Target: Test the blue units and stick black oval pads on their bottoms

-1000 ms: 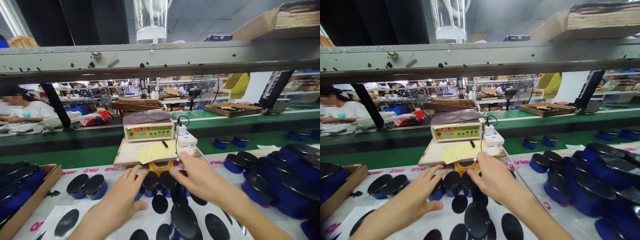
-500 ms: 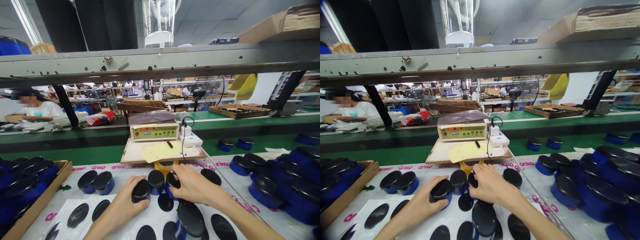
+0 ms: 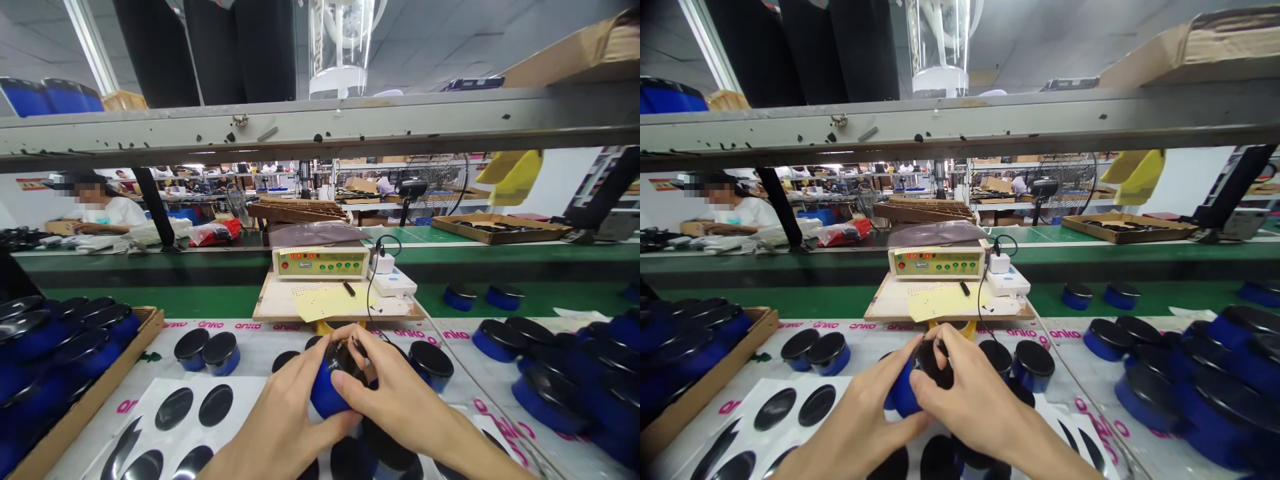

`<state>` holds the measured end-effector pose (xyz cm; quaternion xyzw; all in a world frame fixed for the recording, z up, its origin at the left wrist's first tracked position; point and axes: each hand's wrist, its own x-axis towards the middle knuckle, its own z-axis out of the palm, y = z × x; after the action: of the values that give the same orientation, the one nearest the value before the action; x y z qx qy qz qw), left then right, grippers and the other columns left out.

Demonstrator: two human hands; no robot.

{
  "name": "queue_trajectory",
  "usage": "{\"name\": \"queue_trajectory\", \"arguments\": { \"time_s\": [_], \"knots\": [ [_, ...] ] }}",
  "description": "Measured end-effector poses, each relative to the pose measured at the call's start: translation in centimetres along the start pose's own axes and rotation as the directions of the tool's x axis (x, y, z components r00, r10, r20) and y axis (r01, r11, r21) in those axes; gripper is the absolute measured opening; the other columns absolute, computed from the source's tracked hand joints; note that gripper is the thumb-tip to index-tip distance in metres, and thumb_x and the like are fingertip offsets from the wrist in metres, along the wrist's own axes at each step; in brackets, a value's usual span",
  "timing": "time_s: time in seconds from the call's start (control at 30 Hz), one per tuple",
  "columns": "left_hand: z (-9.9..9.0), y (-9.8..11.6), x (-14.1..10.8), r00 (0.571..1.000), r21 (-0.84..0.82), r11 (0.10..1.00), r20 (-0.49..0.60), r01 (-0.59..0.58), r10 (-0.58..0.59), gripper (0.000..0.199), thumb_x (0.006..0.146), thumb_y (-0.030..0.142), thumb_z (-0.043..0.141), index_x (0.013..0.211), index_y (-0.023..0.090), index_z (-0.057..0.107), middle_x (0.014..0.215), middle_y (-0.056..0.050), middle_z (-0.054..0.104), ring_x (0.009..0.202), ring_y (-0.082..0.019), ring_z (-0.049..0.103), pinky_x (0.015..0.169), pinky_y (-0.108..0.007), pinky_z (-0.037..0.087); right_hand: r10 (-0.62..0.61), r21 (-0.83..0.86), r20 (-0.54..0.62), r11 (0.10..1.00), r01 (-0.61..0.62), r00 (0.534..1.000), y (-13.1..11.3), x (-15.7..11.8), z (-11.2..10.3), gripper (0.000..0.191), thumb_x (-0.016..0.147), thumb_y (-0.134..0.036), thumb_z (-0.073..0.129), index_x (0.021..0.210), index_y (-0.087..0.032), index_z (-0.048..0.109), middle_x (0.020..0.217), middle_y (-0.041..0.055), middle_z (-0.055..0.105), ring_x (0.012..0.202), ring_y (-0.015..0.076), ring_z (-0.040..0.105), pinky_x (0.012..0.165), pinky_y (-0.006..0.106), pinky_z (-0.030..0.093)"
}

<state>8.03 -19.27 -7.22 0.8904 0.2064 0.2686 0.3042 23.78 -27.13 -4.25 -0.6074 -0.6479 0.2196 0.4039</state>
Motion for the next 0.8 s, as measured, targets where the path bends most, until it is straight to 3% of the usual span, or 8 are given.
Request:
{"name": "queue_trajectory", "arguments": {
  "time_s": [0.2, 0.37, 0.47, 0.53, 0.6, 0.67, 0.73, 0.8],
  "knots": [
    [0.0, 0.2, -0.3, 0.998, 0.143, 0.989, -0.042, -0.045, 0.051, 0.068, 0.077, 0.026, 0.064, 0.138, 0.021, 0.033, 0.133, -0.006, 0.052, 0.119, -0.022, 0.052, 0.101, -0.035, 0.045, -0.041, 0.154, -0.020, 0.987, 0.043, 0.999, 0.3, 0.1, 0.1, 0.009, 0.085, -0.022, 0.048, 0.093, -0.022, 0.045, 0.074, -0.0053, 0.040, 0.065, 0.0111, 0.039, 0.058, 0.022, 0.037],
    [0.8, 0.0, -0.6, 0.989, 0.187, 0.977, -0.078, -0.106, 0.122, 0.072, 0.077, 0.020, 0.063, 0.139, 0.024, 0.026, 0.135, -0.006, 0.050, 0.121, -0.021, 0.050, 0.101, -0.034, 0.045, -0.075, 0.013, -0.114, 0.997, 0.077, 0.991, 0.1, -0.5, 0.8, 0.008, 0.086, -0.022, 0.048, 0.093, -0.021, 0.046, 0.072, -0.0051, 0.041, 0.064, 0.0109, 0.042, 0.055, 0.023, 0.035],
    [0.3, 0.5, -0.3, 0.995, 0.163, 0.984, -0.060, -0.068, 0.079, 0.073, 0.075, 0.016, 0.061, 0.138, 0.029, 0.024, 0.134, -0.004, 0.050, 0.121, -0.021, 0.050, 0.100, -0.034, 0.045, -0.094, -0.062, -0.095, 0.994, 0.088, 0.991, -0.1, -0.6, 0.8, 0.015, 0.087, -0.024, 0.049, 0.101, -0.021, 0.047, 0.075, -0.0039, 0.047, 0.066, 0.0119, 0.047, 0.055, 0.024, 0.036],
    [-0.8, 0.3, 0.1, 0.994, 0.169, 0.986, -0.108, -0.007, 0.025, 0.071, 0.075, 0.018, 0.060, 0.136, 0.031, 0.026, 0.131, -0.003, 0.050, 0.116, -0.021, 0.054, 0.098, -0.034, 0.046, -0.105, -0.090, -0.095, 0.991, 0.097, 0.990, 0.0, -0.3, -0.3, 0.021, 0.089, -0.032, 0.049, 0.107, -0.021, 0.045, 0.082, -0.0019, 0.051, 0.071, 0.0138, 0.052, 0.058, 0.025, 0.039],
    [-2.3, -1.2, 0.7, 0.974, 0.213, 0.971, -0.220, 0.110, -0.062, 0.063, 0.077, 0.025, 0.060, 0.132, 0.030, 0.030, 0.127, -0.004, 0.050, 0.111, -0.023, 0.057, 0.093, -0.036, 0.047, -0.078, -0.143, -0.164, 0.988, 0.055, 0.983, 0.3, 0.2, -2.2, 0.029, 0.091, -0.041, 0.046, 0.112, -0.021, 0.042, 0.083, -0.0006, 0.053, 0.075, 0.0160, 0.056, 0.061, 0.027, 0.042],
    [-3.8, -4.0, 0.9, 0.938, 0.283, 0.924, -0.303, 0.255, -0.166, 0.052, 0.079, 0.033, 0.057, 0.126, 0.026, 0.036, 0.123, -0.006, 0.051, 0.109, -0.025, 0.056, 0.091, -0.039, 0.047, 0.015, -0.272, -0.239, 0.959, -0.081, 0.971, 1.1, 0.7, -4.2, 0.029, 0.092, -0.045, 0.043, 0.107, -0.020, 0.043, 0.078, -0.0004, 0.055, 0.072, 0.0178, 0.057, 0.062, 0.029, 0.043],
    [-4.7, -7.3, 0.8, 0.930, 0.370, 0.870, -0.289, 0.327, -0.226, 0.049, 0.078, 0.036, 0.057, 0.121, 0.020, 0.040, 0.119, -0.010, 0.054, 0.112, -0.029, 0.053, 0.092, -0.043, 0.045, 0.124, -0.475, -0.231, 0.851, -0.223, 0.965, 2.3, 0.9, -5.5, 0.025, 0.093, -0.044, 0.040, 0.095, -0.020, 0.046, 0.075, 0.0011, 0.056, 0.069, 0.0196, 0.057, 0.060, 0.031, 0.041],
    [-5.2, -9.9, 0.5, 0.936, 0.423, 0.840, -0.246, 0.339, -0.254, 0.049, 0.070, 0.035, 0.062, 0.112, 0.015, 0.048, 0.112, -0.012, 0.058, 0.111, -0.034, 0.051, 0.093, -0.048, 0.042, 0.198, -0.639, -0.159, 0.726, -0.254, 0.967, 3.6, 1.0, -5.5, 0.020, 0.092, -0.038, 0.042, 0.087, -0.019, 0.047, 0.080, 0.0053, 0.060, 0.071, 0.0223, 0.059, 0.059, 0.031, 0.039]
  ]
}}
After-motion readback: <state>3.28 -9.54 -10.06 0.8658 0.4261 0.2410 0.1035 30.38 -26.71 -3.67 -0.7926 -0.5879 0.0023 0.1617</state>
